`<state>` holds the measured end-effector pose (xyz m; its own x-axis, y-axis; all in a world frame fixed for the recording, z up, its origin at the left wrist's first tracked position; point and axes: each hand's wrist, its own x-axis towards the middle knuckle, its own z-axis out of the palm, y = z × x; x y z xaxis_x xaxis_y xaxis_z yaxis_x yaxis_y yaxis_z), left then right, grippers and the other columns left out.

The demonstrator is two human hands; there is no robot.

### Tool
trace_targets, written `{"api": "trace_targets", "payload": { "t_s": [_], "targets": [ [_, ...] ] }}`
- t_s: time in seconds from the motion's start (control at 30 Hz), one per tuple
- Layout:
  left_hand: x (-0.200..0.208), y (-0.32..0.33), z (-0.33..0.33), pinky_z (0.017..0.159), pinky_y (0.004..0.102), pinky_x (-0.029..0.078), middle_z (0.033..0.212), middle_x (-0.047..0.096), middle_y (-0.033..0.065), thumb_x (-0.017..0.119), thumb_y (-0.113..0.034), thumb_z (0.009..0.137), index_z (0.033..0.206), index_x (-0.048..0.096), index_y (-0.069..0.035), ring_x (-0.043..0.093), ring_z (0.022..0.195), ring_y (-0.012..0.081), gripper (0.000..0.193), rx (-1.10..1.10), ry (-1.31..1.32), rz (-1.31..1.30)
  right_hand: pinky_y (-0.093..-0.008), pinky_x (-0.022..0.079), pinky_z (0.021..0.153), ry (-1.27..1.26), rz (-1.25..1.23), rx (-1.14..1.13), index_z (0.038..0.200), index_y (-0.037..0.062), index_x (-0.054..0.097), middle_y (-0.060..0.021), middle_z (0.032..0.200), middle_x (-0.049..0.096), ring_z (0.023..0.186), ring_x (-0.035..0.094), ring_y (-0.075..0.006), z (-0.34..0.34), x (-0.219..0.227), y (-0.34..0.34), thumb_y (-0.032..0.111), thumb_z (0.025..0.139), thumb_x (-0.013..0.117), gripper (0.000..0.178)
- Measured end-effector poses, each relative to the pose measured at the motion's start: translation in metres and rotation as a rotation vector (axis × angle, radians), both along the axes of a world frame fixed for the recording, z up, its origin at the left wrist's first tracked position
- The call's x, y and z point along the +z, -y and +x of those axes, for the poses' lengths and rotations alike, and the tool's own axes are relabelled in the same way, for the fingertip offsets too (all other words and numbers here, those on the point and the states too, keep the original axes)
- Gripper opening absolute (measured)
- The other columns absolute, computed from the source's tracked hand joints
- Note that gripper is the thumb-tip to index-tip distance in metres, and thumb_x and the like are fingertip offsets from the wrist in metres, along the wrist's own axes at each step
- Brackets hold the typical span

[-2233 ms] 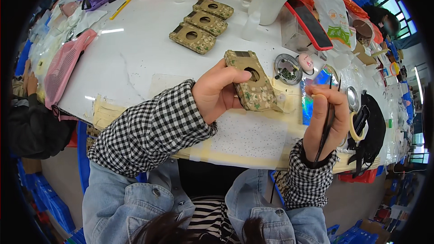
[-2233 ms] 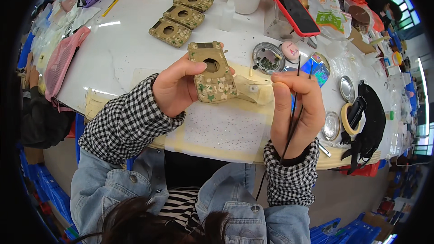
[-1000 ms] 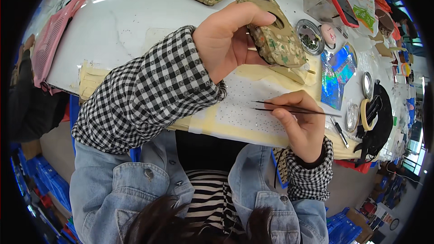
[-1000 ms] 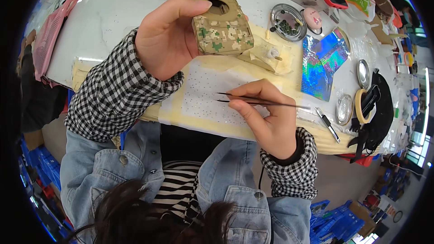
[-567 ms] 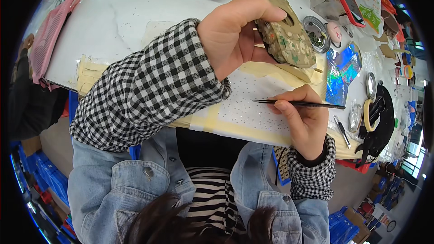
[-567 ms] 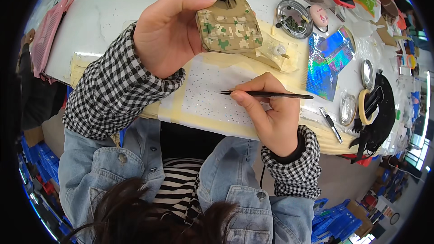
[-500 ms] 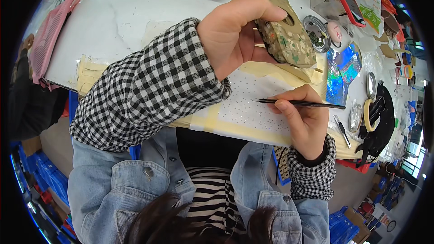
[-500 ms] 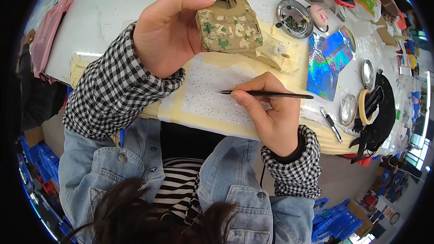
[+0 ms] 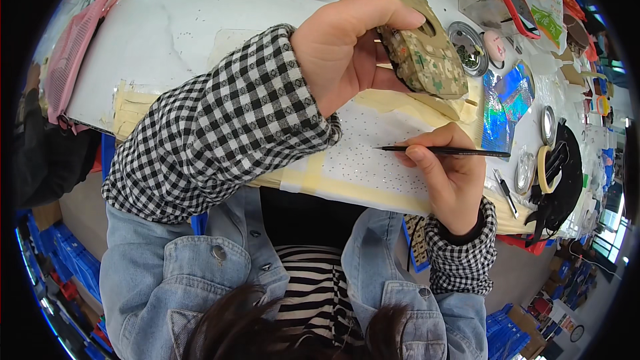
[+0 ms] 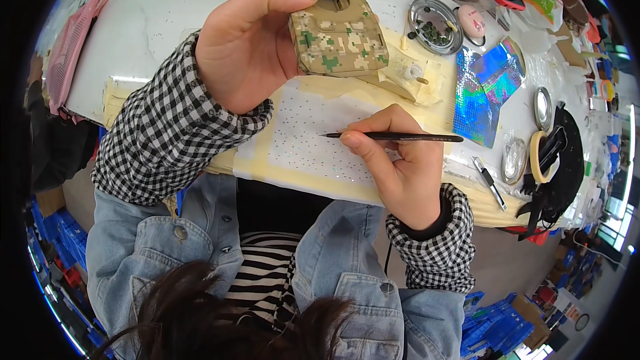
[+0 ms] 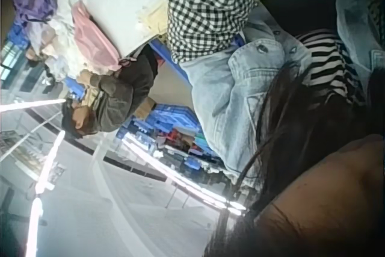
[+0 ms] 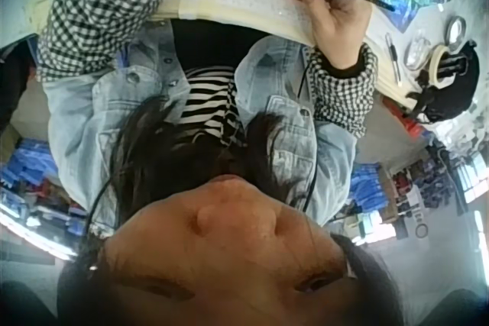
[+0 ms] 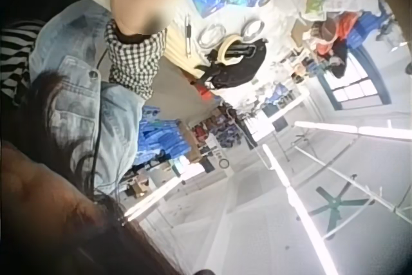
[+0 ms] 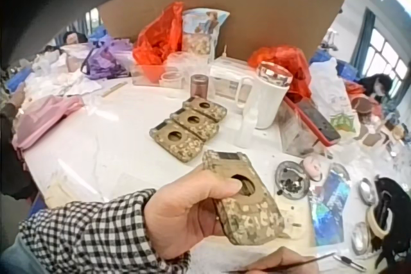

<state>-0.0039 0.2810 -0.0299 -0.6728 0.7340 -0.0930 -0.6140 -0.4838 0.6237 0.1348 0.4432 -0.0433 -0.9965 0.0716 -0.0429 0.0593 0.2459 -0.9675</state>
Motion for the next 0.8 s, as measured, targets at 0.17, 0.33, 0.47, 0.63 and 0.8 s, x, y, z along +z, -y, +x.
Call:
{"api": "trace_targets", "payload": {
  "t_s": [0.17, 0.33, 0.47, 0.63, 0.8],
  "targets": [
    [-0.0016, 0.0003, -0.0009, 0.082, 0.0398, 0.054, 0.095, 0.061, 0.0110, 0.056, -0.019, 0.082, 0.099, 0.055, 0.001, 0.064, 0.088, 0.0234, 0.026, -0.003, -0.016, 0.015, -0.0218, 0.048, 0.063, 0.003, 0.011, -0.003, 0.085, -0.0046, 0.060, -0.0075, 0.076, 0.063, 0.069, 0.060, -0.0111, -0.0001, -0.0002, -0.0005, 0.007, 0.084, 0.066, 0.013],
    [-0.0001, -0.0010, 0.0007, 0.081, 0.0399, 0.055, 0.095, 0.061, 0.0114, 0.056, -0.019, 0.082, 0.099, 0.055, 0.001, 0.064, 0.088, 0.0236, 0.026, 0.025, -0.010, -0.001, -0.0218, 0.048, 0.063, -0.004, 0.019, -0.030, 0.085, -0.0046, 0.059, -0.0075, 0.076, 0.063, 0.070, 0.061, -0.0112, 0.0004, 0.0001, -0.0007, 0.006, 0.084, 0.065, 0.012],
    [-0.0001, -0.0009, 0.0002, 0.081, 0.0401, 0.055, 0.095, 0.061, 0.0117, 0.056, -0.019, 0.082, 0.099, 0.055, 0.001, 0.064, 0.088, 0.0236, 0.026, 0.017, -0.019, 0.001, -0.0217, 0.049, 0.064, -0.001, 0.018, -0.033, 0.085, -0.0047, 0.059, -0.0076, 0.077, 0.063, 0.070, 0.061, -0.0110, 0.0001, 0.0013, -0.0002, 0.006, 0.084, 0.065, 0.012],
    [0.0008, -0.0004, 0.0005, 0.080, 0.0401, 0.055, 0.095, 0.061, 0.0120, 0.056, -0.019, 0.082, 0.100, 0.055, 0.001, 0.064, 0.088, 0.0237, 0.026, 0.015, -0.024, -0.012, -0.0215, 0.049, 0.064, 0.005, 0.000, -0.008, 0.086, -0.0049, 0.059, -0.0075, 0.077, 0.063, 0.070, 0.061, -0.0108, -0.0006, 0.0003, -0.0002, 0.005, 0.085, 0.064, 0.011],
    [0.0004, 0.0003, 0.0000, 0.080, 0.0397, 0.055, 0.094, 0.062, 0.0119, 0.056, -0.019, 0.082, 0.099, 0.055, 0.001, 0.064, 0.088, 0.0236, 0.026, 0.007, -0.030, -0.007, -0.0214, 0.049, 0.064, 0.009, -0.009, -0.009, 0.086, -0.0049, 0.059, -0.0075, 0.077, 0.063, 0.070, 0.061, -0.0106, -0.0004, -0.0005, 0.0002, 0.005, 0.085, 0.064, 0.011]
  ]
}}
